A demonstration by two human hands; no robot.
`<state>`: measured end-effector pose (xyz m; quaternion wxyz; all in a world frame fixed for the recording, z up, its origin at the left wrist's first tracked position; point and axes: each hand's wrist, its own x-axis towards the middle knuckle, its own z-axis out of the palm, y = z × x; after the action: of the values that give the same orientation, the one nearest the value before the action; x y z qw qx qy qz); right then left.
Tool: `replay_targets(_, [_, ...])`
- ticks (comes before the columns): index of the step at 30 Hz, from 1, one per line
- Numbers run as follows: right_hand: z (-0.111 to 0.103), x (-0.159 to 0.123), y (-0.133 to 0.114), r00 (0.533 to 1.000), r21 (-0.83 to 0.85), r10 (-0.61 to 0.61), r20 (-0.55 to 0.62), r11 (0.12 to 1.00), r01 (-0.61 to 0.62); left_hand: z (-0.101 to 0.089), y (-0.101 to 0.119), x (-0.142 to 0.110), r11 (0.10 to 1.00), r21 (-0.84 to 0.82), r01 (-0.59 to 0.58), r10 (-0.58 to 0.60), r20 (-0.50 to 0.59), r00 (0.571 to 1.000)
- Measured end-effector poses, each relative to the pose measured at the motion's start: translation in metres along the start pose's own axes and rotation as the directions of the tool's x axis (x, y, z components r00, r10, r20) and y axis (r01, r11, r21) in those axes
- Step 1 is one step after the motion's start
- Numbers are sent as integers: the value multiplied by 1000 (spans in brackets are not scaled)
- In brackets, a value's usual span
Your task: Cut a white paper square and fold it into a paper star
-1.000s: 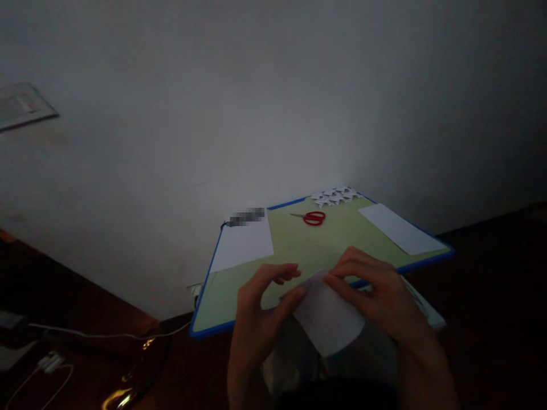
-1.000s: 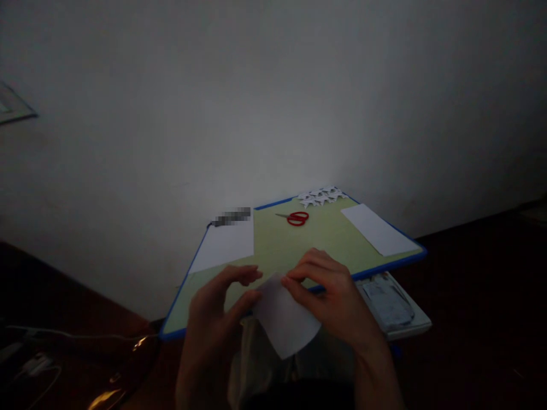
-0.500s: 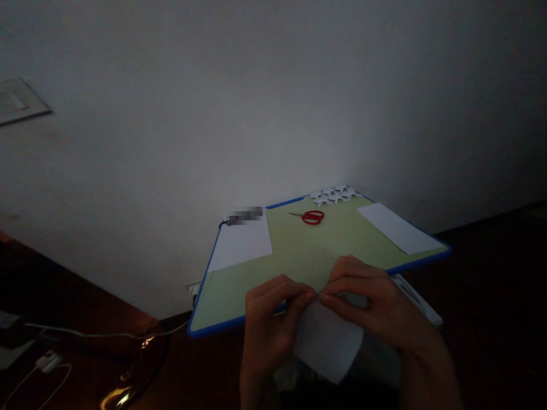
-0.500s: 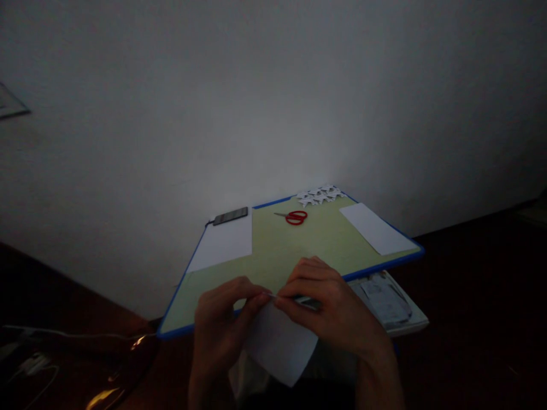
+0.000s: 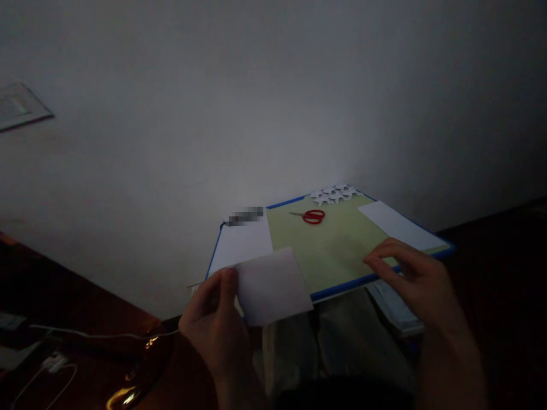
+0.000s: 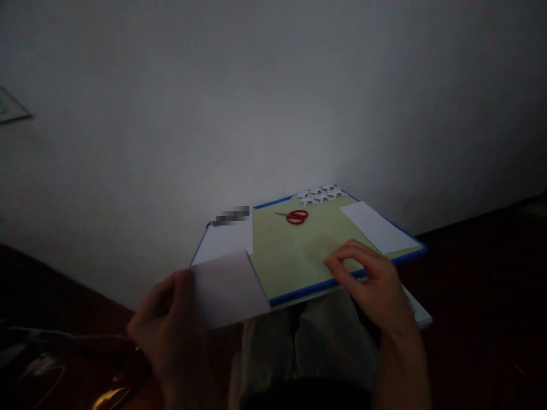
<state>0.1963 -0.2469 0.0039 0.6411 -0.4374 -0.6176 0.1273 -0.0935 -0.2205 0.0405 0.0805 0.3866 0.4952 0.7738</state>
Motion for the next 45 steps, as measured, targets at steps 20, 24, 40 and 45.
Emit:
replay_targets(20, [72,8,-38,981,298,127,-145,951,-79,31,-20,-18,903,-396,166,31,444,895])
replay_targets(24, [62,6,-38,998,175,-57,-31,983,62,20,-16,-12,935,-339,107,96,531,842])
replay_targets(40, [63,5,-43,994,254,-54,-99,964,78,19,-7,-19,879,-468,89,188,512,838])
replay_targets(45, [61,2,-43,995,208,-50,-82,976,66,17,-6,-22,895,-440,67,189,511,839])
